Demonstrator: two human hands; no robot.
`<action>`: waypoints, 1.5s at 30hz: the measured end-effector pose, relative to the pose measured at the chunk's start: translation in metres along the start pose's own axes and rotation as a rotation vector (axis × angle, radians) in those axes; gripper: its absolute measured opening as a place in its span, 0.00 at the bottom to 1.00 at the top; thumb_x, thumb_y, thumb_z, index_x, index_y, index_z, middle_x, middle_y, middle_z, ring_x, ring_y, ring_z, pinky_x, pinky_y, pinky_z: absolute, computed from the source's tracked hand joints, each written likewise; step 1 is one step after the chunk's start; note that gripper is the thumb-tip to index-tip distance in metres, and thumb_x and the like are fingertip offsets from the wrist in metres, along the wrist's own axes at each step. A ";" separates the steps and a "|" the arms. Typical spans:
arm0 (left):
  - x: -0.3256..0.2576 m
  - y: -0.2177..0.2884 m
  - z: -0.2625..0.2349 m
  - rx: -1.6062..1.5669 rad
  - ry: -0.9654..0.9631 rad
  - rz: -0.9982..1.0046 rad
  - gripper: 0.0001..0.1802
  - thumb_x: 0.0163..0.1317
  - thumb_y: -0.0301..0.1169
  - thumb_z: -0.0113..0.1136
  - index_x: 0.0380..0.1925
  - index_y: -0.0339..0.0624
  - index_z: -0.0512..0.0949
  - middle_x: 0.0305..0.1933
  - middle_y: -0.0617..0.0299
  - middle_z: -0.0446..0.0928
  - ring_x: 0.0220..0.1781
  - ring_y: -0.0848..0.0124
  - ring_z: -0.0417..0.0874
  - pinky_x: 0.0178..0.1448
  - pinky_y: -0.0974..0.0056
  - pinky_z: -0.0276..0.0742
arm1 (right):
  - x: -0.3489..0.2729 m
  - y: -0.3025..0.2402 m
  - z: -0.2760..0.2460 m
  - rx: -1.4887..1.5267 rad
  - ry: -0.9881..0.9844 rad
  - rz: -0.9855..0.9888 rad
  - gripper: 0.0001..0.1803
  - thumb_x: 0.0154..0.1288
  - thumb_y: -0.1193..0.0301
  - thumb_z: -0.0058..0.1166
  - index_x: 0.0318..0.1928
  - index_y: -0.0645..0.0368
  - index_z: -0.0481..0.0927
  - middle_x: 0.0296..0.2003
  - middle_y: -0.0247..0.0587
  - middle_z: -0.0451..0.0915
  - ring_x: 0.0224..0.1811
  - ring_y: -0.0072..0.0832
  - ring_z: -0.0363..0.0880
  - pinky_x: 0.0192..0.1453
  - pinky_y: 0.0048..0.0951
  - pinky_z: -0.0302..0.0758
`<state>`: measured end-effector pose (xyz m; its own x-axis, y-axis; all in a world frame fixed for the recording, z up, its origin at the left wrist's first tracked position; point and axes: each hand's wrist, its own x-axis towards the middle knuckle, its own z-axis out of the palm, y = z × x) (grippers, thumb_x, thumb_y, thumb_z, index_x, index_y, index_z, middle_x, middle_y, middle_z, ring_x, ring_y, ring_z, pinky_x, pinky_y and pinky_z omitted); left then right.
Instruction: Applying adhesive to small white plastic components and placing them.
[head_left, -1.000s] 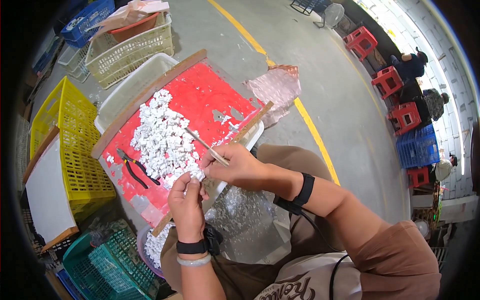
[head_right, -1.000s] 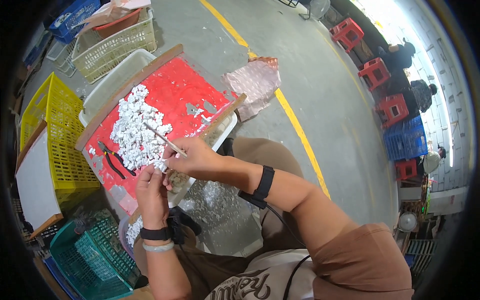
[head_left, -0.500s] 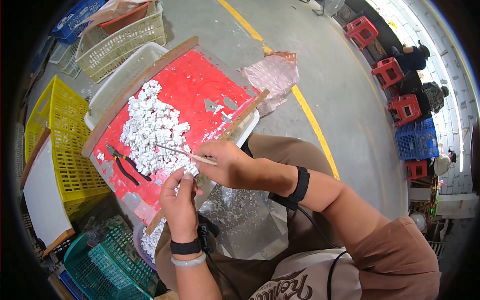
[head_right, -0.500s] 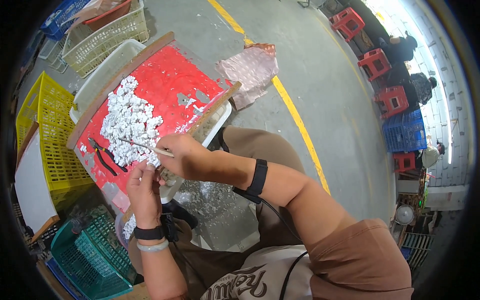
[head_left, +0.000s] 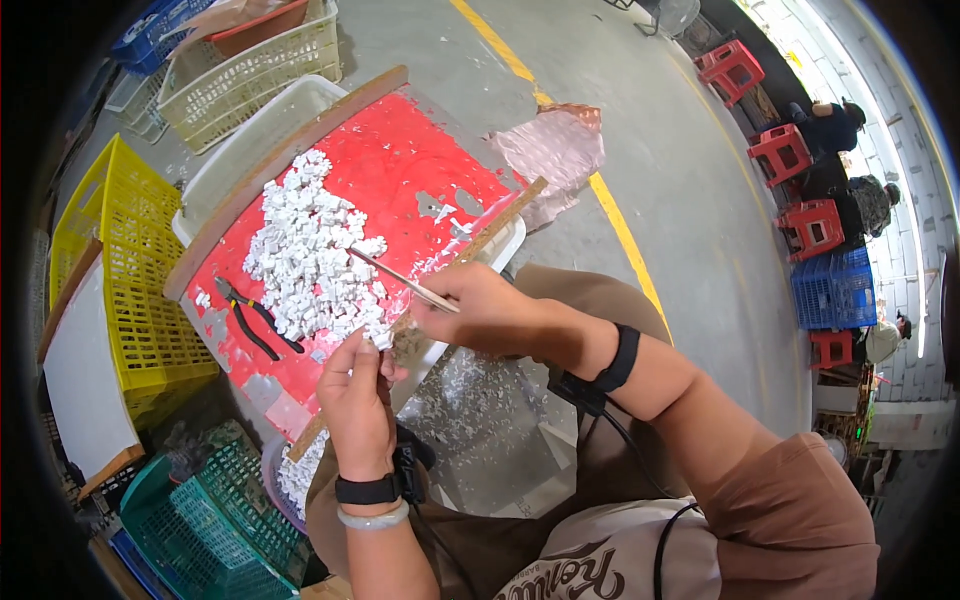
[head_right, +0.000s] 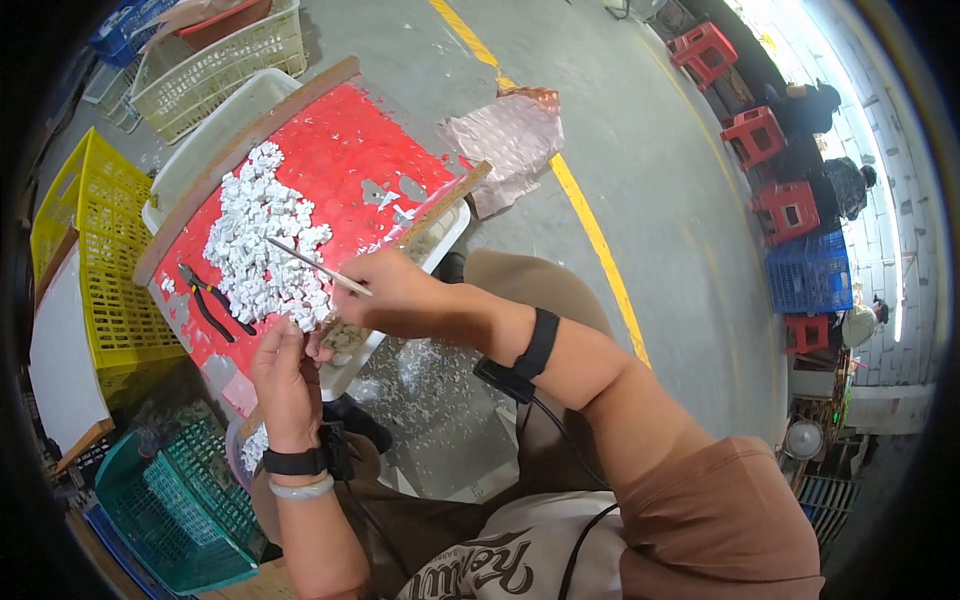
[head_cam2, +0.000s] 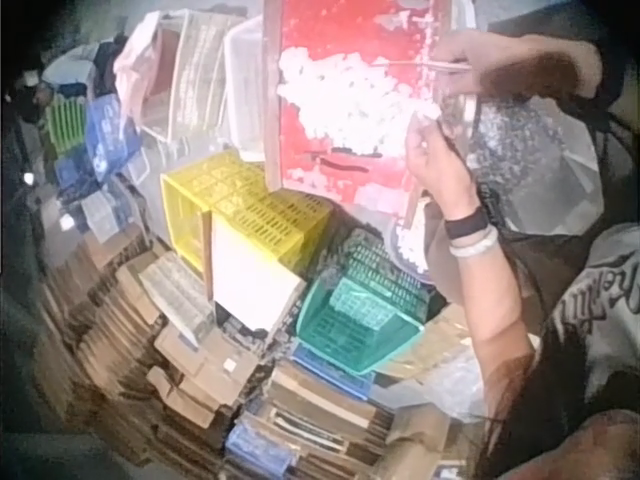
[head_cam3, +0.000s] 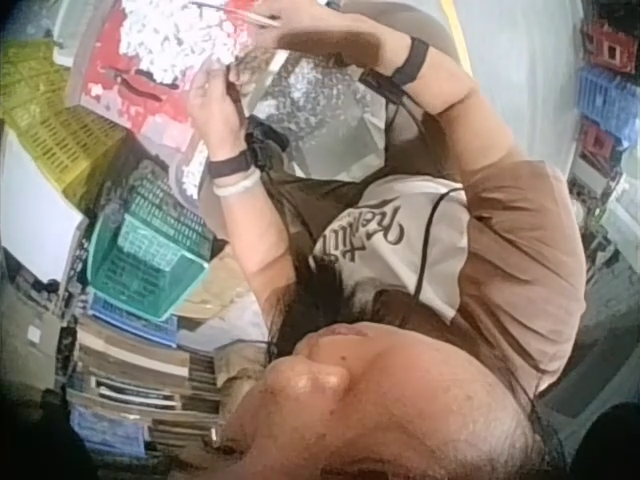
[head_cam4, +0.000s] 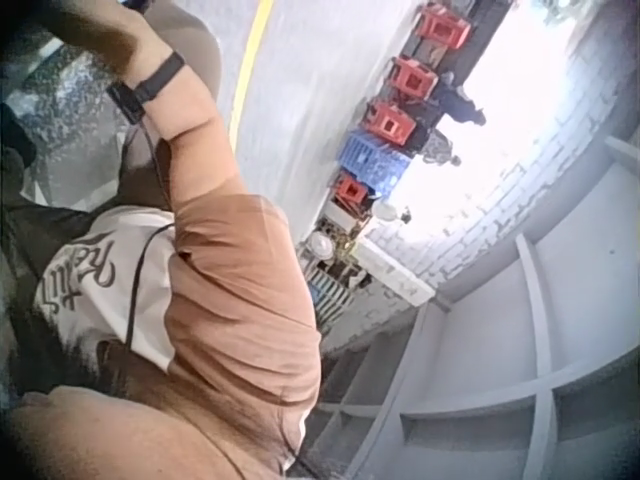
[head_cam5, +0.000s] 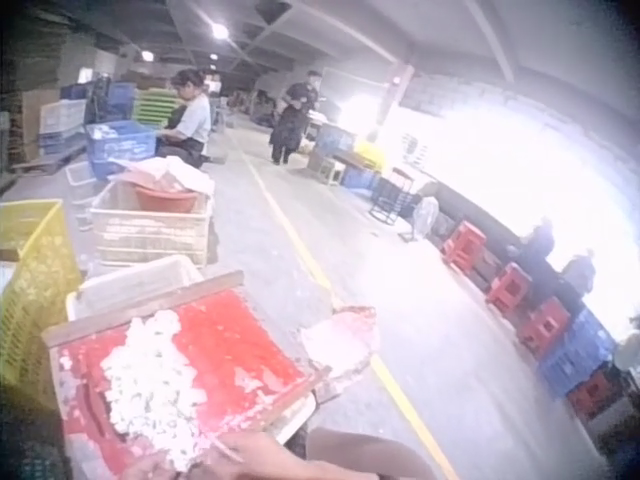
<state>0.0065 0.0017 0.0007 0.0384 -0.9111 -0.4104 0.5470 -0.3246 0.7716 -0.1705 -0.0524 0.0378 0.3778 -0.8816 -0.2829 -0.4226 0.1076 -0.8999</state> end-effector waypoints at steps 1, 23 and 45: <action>-0.001 0.002 0.000 -0.010 0.008 -0.007 0.12 0.68 0.27 0.50 0.47 0.31 0.75 0.29 0.64 0.74 0.28 0.78 0.74 0.36 0.70 0.77 | -0.004 -0.004 -0.007 0.064 -0.082 0.115 0.06 0.59 0.71 0.55 0.32 0.61 0.78 0.21 0.31 0.72 0.26 0.13 0.69 0.30 0.23 0.69; -0.001 0.001 0.011 0.165 -0.064 -0.045 0.11 0.68 0.28 0.48 0.47 0.35 0.72 0.34 0.62 0.76 0.30 0.78 0.75 0.35 0.73 0.77 | 0.003 -0.005 0.008 0.306 -0.038 -0.033 0.11 0.62 0.72 0.52 0.39 0.68 0.77 0.29 0.40 0.81 0.31 0.19 0.77 0.37 0.23 0.74; -0.001 0.005 -0.001 -0.251 -0.009 -0.237 0.13 0.68 0.32 0.49 0.39 0.32 0.76 0.36 0.55 0.80 0.33 0.74 0.80 0.39 0.70 0.82 | -0.027 -0.013 -0.022 0.177 -0.059 -0.443 0.12 0.66 0.67 0.54 0.44 0.61 0.81 0.33 0.40 0.79 0.34 0.21 0.77 0.38 0.24 0.74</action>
<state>0.0100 0.0008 0.0044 -0.1214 -0.8206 -0.5584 0.7285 -0.4558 0.5115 -0.1929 -0.0399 0.0643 0.5379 -0.8334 0.1269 -0.0657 -0.1915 -0.9793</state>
